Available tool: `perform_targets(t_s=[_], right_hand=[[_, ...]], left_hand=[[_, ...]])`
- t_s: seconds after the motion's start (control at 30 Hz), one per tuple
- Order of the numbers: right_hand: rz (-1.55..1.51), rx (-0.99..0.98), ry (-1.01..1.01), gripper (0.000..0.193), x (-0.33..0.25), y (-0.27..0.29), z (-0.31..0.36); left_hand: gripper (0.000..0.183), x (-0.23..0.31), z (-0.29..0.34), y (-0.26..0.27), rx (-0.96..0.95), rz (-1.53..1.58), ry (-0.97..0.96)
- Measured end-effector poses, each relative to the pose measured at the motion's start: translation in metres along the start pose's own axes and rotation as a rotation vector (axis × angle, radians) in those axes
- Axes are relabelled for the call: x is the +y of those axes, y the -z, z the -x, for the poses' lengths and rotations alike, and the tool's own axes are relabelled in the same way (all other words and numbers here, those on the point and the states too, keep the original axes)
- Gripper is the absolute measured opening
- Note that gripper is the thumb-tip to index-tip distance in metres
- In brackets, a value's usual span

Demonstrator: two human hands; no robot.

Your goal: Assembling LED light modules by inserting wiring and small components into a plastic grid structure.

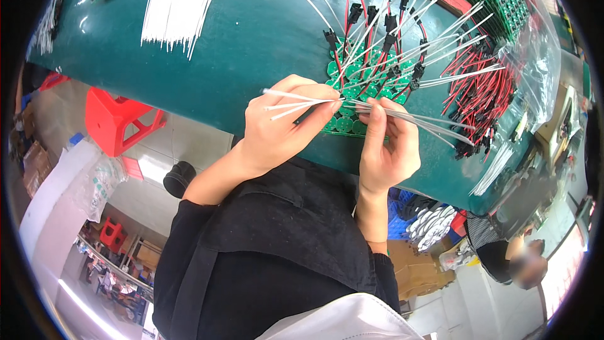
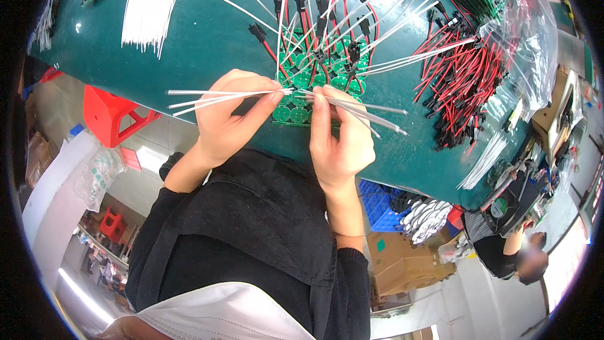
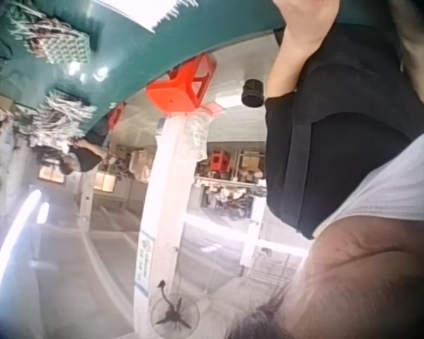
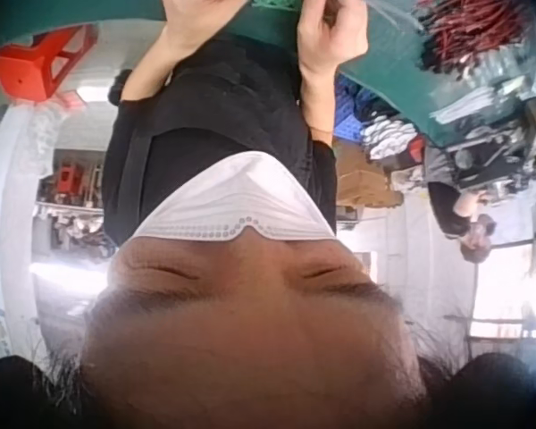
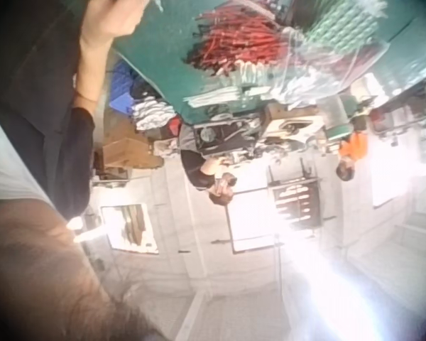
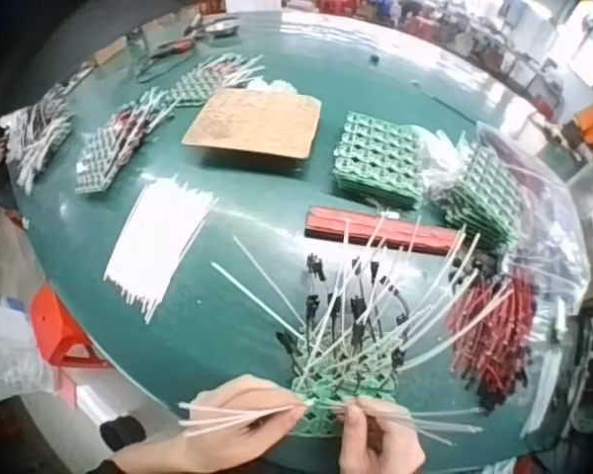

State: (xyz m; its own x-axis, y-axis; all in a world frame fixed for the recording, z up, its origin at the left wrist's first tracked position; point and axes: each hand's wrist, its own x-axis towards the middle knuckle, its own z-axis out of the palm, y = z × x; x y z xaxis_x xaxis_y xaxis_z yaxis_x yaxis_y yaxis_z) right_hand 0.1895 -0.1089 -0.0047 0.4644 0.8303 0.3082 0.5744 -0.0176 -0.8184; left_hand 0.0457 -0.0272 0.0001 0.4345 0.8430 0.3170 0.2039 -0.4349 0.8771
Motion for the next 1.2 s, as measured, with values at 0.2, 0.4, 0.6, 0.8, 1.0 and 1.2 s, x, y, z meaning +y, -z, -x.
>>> perform_targets(t_s=[0.2, 0.4, 0.6, 0.8, 1.0, 1.2], right_hand=[[0.006, 0.018, 0.034, 0.015, 0.001, -0.004, -0.004], [0.064, 0.015, 0.058, 0.017, -0.003, -0.004, -0.008], [0.161, -0.024, 0.211, 0.025, -0.002, -0.004, -0.013], [0.222, -0.010, 0.272, 0.028, -0.005, -0.004, -0.013], [0.152, 0.064, 0.027, 0.018, 0.002, 0.010, -0.004], [0.133, 0.119, 0.023, 0.017, 0.009, 0.007, -0.004]], left_hand=[[0.015, 0.001, 0.001, -0.004, 0.011, -0.003, 0.044], [0.015, -0.001, 0.000, -0.005, -0.007, -0.069, 0.022], [0.026, -0.004, 0.002, -0.009, -0.019, -0.164, -0.064], [0.039, 0.003, 0.003, -0.013, -0.027, -0.333, -0.114], [0.022, 0.006, 0.000, -0.010, 0.006, -0.180, -0.041], [0.011, 0.007, -0.004, -0.015, -0.014, -0.030, -0.041]])
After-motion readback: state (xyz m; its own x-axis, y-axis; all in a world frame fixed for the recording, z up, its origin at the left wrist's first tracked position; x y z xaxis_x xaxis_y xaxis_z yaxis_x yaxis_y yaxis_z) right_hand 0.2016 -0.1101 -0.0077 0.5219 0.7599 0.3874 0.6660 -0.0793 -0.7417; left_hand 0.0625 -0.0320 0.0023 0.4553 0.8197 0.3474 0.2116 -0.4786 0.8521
